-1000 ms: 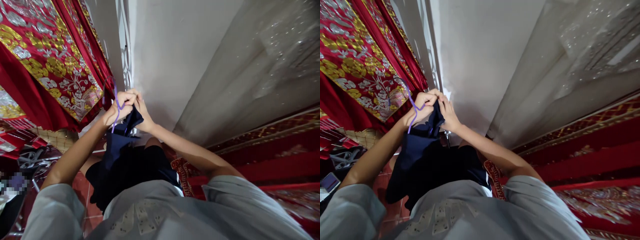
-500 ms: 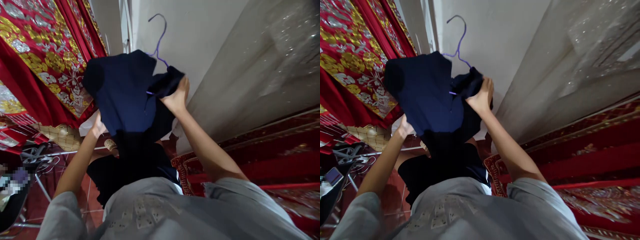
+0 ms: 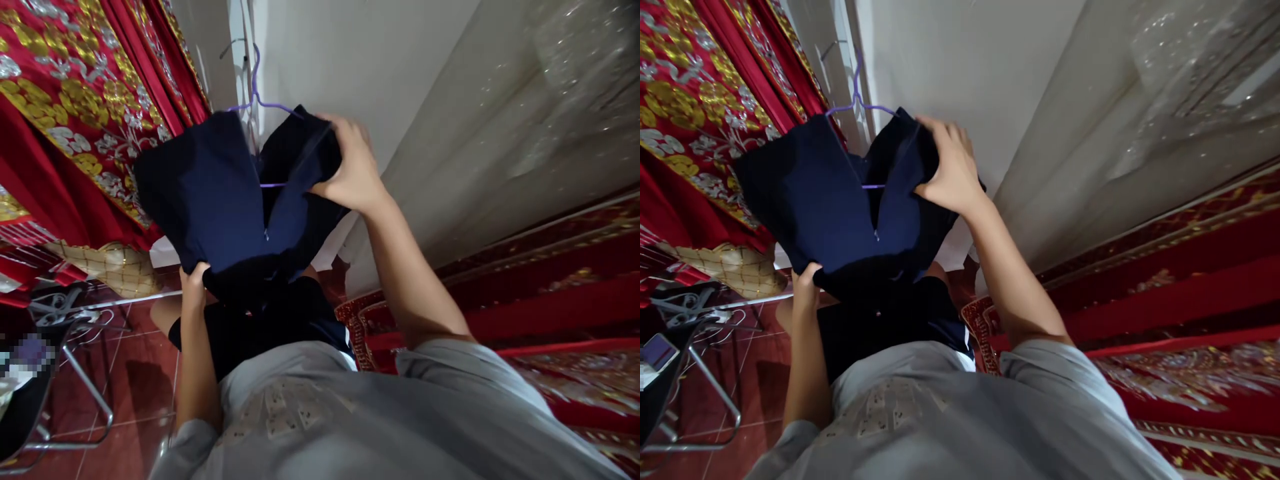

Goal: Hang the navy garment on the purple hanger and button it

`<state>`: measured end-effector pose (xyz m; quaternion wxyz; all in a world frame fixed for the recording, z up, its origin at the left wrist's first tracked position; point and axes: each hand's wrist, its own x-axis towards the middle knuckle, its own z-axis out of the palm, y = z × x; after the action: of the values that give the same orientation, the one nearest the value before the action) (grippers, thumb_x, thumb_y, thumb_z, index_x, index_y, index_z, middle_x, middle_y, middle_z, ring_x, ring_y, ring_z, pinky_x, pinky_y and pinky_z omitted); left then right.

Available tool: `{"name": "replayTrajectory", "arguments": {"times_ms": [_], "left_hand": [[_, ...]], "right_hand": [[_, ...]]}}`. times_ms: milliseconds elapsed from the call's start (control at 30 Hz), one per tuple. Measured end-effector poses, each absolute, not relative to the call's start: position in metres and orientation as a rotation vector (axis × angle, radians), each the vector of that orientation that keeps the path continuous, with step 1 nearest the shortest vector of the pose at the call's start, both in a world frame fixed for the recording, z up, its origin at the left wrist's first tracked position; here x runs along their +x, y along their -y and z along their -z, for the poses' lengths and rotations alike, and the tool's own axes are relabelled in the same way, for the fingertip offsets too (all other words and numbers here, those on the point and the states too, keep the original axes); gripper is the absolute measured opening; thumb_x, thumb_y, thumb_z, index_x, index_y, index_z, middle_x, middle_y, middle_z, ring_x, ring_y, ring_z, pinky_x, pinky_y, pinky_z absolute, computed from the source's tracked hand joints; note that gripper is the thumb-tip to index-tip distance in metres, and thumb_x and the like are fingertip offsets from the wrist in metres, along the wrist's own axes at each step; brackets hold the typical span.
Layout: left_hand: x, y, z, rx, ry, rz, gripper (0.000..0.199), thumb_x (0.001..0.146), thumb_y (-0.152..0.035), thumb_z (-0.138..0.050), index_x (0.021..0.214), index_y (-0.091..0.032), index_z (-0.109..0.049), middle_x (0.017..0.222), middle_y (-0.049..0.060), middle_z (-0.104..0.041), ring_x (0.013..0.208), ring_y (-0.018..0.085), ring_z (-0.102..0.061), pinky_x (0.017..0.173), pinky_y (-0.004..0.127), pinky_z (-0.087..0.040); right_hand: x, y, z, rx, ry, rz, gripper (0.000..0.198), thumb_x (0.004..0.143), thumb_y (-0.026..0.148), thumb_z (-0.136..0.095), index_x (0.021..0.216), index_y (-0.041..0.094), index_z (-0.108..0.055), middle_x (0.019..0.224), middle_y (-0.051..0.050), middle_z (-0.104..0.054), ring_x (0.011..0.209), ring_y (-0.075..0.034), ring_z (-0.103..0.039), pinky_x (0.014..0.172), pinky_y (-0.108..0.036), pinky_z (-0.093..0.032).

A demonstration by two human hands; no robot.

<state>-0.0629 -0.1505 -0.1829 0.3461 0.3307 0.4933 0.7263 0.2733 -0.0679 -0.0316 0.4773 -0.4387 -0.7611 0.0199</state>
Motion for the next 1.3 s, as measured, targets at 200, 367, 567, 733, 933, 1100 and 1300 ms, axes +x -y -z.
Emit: {"name": "replayTrajectory", "arguments": {"times_ms": [200,367,567,733,933,1100,1300], "left_hand": [[-0.039,0.159,0.202,0.504,-1.222,-1.912,0.021,0.052,-0.025,-0.068,0.071,-0.020,-0.059,0.074,-0.002,-0.063,0.072,0.016,-0.060,0.072,0.026,-0.053],[-0.026,0.163,0.206,0.504,-1.181,-1.834,0.023,0.052,-0.027,-0.069,0.069,-0.018,-0.057,0.069,-0.002,-0.059,0.070,0.016,-0.057,0.076,0.029,-0.052],[-0.057,0.163,0.207,0.813,-1.461,-2.188,0.026,0.066,-0.023,-0.069,0.090,-0.017,-0.063,0.085,-0.001,-0.061,0.084,0.016,-0.060,0.086,0.029,-0.049],[-0.038,0.164,0.207,1.303,-1.459,-2.189,0.025,0.082,-0.017,-0.065,0.107,-0.018,-0.066,0.104,0.004,-0.067,0.099,0.017,-0.065,0.094,0.029,-0.051],[0.035,0.158,0.201,1.681,-1.128,-1.620,0.025,0.094,-0.023,-0.067,0.118,-0.018,-0.068,0.113,0.008,-0.073,0.108,0.021,-0.070,0.102,0.037,-0.055],[0.059,0.156,0.193,1.647,-1.129,-1.778,0.017,0.096,-0.027,-0.069,0.107,-0.017,-0.075,0.100,0.007,-0.075,0.093,0.019,-0.073,0.090,0.032,-0.060],[0.064,0.149,0.181,1.774,-1.112,-1.780,0.016,0.098,-0.029,-0.069,0.095,-0.015,-0.077,0.093,0.007,-0.070,0.084,0.016,-0.069,0.075,0.024,-0.058]], "right_hand": [[0.226,0.081,0.106,-1.103,1.410,-0.176,0.058,0.091,0.063,-0.050,0.138,0.029,-0.052,0.136,-0.012,-0.057,0.134,-0.034,-0.054,0.101,-0.053,-0.050],[0.136,0.075,0.186,-1.143,1.149,-0.800,0.030,0.084,0.052,-0.063,0.086,0.025,-0.050,0.068,0.001,-0.053,0.062,-0.016,-0.052,0.062,-0.031,-0.045],[0.147,0.076,0.191,-1.279,1.233,-1.199,0.023,0.075,0.023,-0.067,0.068,0.022,-0.045,0.057,0.003,-0.053,0.051,-0.011,-0.048,0.049,-0.024,-0.036],[0.177,0.094,0.164,-1.080,1.269,-1.477,0.009,0.074,0.023,-0.064,0.068,0.018,-0.060,0.062,-0.005,-0.064,0.057,-0.015,-0.062,0.050,-0.024,-0.045],[0.181,0.113,0.141,-0.922,1.353,-1.491,0.031,0.075,0.043,-0.078,0.071,0.018,-0.061,0.060,-0.004,-0.064,0.055,-0.014,-0.060,0.051,-0.025,-0.047],[0.197,0.122,0.138,-0.861,1.344,-1.386,0.052,0.077,0.065,-0.078,0.077,0.020,-0.052,0.068,-0.001,-0.064,0.058,-0.012,-0.060,0.052,-0.024,-0.045],[0.214,0.122,0.140,-0.848,1.536,-1.177,0.047,0.071,0.046,-0.088,0.079,0.020,-0.050,0.076,0.000,-0.066,0.066,-0.013,-0.060,0.061,-0.026,-0.045]]}}
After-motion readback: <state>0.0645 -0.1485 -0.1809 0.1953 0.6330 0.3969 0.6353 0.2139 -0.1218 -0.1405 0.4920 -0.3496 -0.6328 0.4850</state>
